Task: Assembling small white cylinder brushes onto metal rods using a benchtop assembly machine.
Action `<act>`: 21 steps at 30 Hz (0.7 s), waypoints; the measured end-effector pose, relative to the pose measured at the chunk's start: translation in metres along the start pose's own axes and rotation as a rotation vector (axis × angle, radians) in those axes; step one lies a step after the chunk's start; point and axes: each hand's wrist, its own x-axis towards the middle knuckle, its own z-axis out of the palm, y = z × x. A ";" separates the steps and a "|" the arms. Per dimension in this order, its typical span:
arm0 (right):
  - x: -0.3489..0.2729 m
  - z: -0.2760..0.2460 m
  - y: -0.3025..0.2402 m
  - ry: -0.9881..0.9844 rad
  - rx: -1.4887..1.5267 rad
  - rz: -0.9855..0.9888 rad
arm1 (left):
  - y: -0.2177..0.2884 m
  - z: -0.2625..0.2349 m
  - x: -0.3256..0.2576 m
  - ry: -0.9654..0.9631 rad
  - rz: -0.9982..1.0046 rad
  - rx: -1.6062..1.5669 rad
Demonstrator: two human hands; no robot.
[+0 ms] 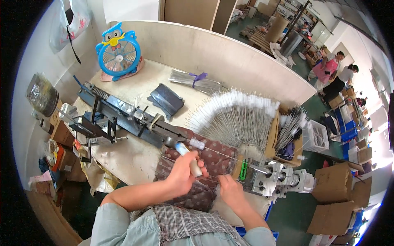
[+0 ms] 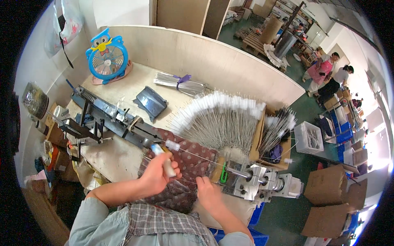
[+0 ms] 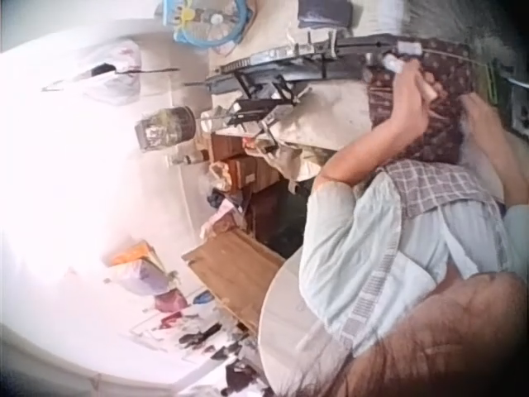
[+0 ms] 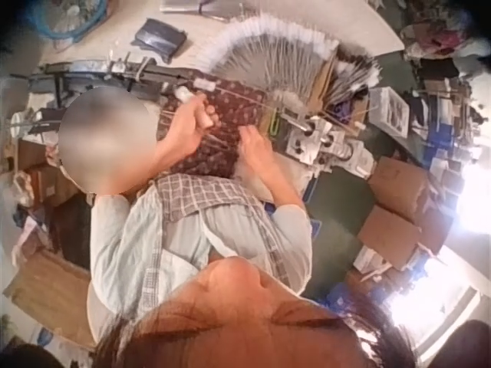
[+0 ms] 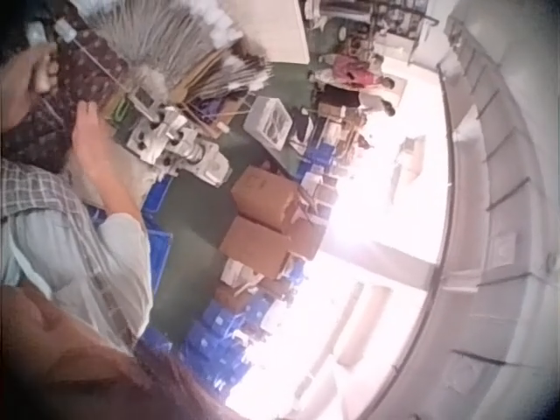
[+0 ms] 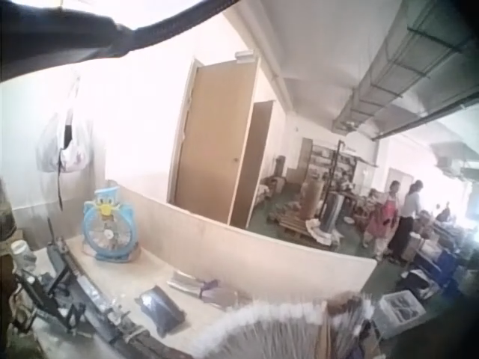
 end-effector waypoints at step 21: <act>0.035 -0.101 0.020 0.299 0.188 0.119 | -0.035 0.042 0.039 -0.539 0.917 1.390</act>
